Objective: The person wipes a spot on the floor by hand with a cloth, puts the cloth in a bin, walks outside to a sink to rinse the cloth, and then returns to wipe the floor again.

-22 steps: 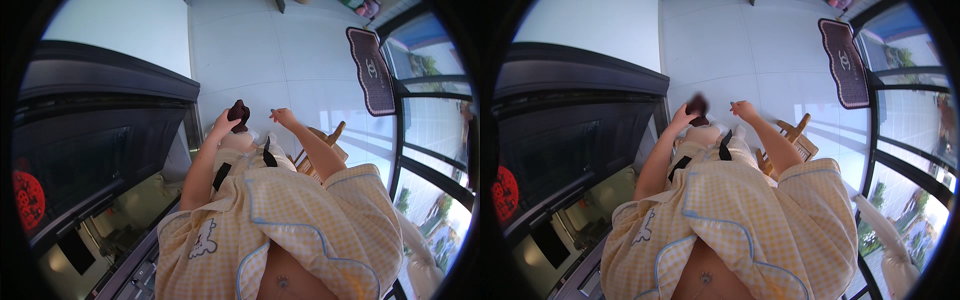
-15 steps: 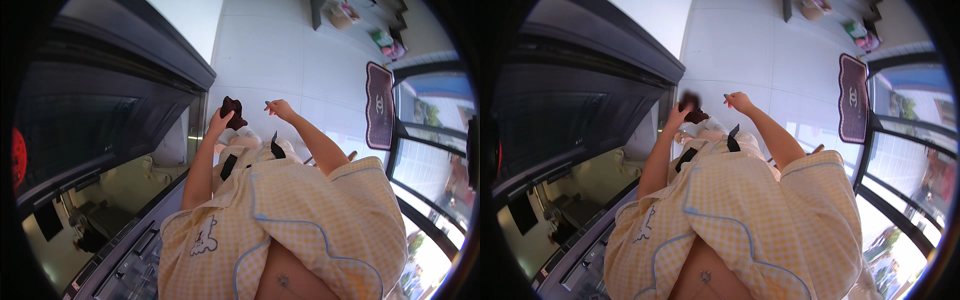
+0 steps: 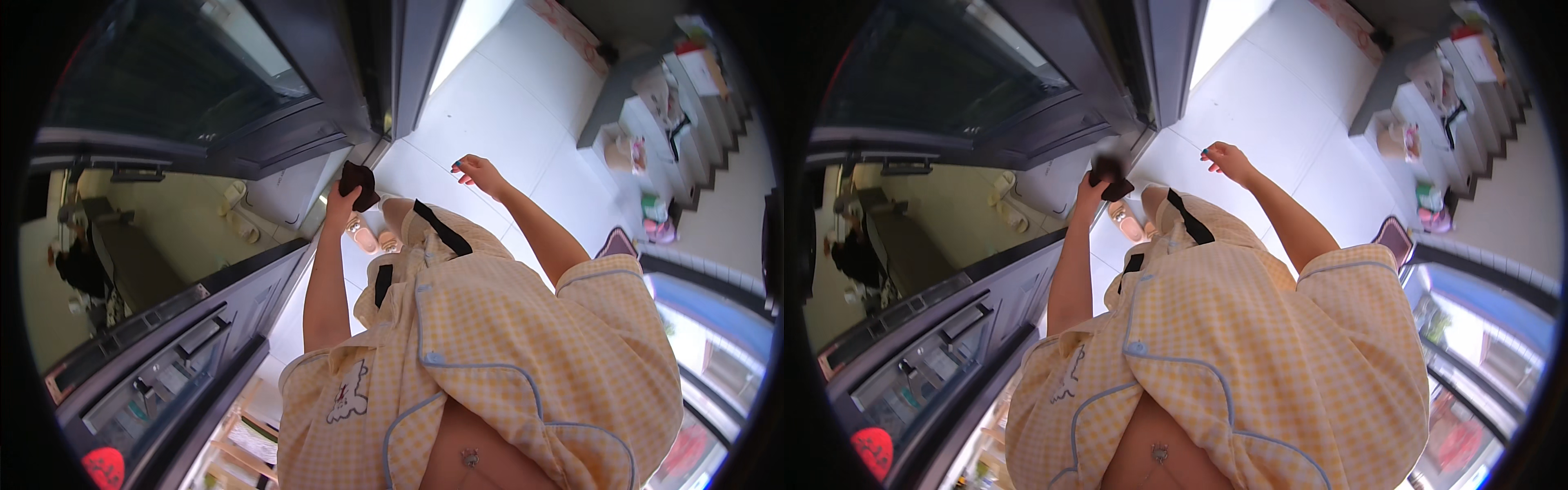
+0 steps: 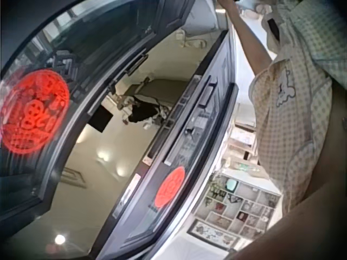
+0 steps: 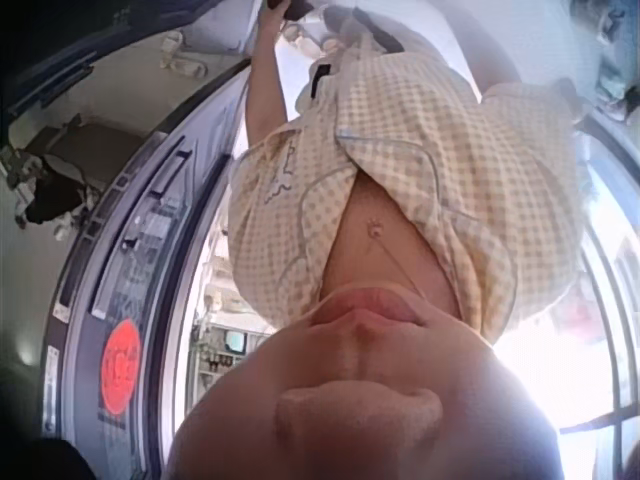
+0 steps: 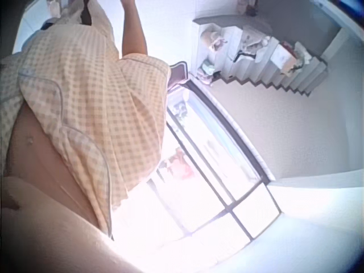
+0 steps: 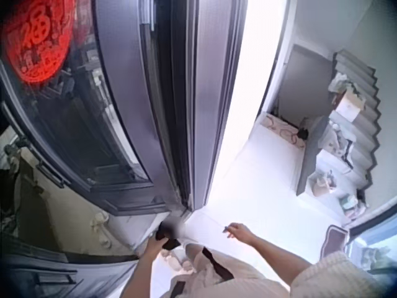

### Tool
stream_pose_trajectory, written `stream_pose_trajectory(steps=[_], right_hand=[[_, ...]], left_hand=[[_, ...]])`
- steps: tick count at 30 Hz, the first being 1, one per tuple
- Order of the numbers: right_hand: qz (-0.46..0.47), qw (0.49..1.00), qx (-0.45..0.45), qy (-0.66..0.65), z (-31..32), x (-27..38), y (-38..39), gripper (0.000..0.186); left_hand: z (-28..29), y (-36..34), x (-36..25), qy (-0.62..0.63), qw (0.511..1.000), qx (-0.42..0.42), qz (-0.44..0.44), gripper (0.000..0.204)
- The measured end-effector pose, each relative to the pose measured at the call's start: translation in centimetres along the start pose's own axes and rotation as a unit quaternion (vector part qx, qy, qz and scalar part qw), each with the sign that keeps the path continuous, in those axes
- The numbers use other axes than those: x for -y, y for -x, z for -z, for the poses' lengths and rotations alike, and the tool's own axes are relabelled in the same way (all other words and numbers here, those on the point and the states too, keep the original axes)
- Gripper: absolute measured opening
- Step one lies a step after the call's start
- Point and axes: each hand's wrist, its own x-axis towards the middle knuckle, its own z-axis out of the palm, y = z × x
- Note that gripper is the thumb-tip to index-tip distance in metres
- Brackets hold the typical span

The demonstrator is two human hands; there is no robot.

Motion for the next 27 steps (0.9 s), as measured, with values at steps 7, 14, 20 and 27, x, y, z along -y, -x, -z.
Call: stream_pose_trajectory(steps=[7, 14, 20, 27], right_hand=[[0.059, 0.984, 0.137, 0.1, -4.7, 3.7, -5.3, 0.031], [0.044, 0.989, 0.139, 0.017, -6.1, 5.0, -5.1, 0.033], [-0.007, 0.999, 0.052, -0.013, 0.4, 1.3, 0.0, 0.04], [0.07, 0.945, -0.255, -0.192, 15.5, -2.1, 12.9, 0.034]], left_hand=[[2.0, 2.1, -0.8, -0.008, 0.999, -0.026, -0.027, 0.039], [0.8, 2.0, -3.3, 0.02, 0.999, -0.018, -0.041, 0.036], [-5.2, 1.1, -2.4, 0.001, 0.999, 0.016, -0.037, 0.036], [-16.4, -0.3, -2.9, -0.126, 0.956, 0.259, -0.053, 0.026]])
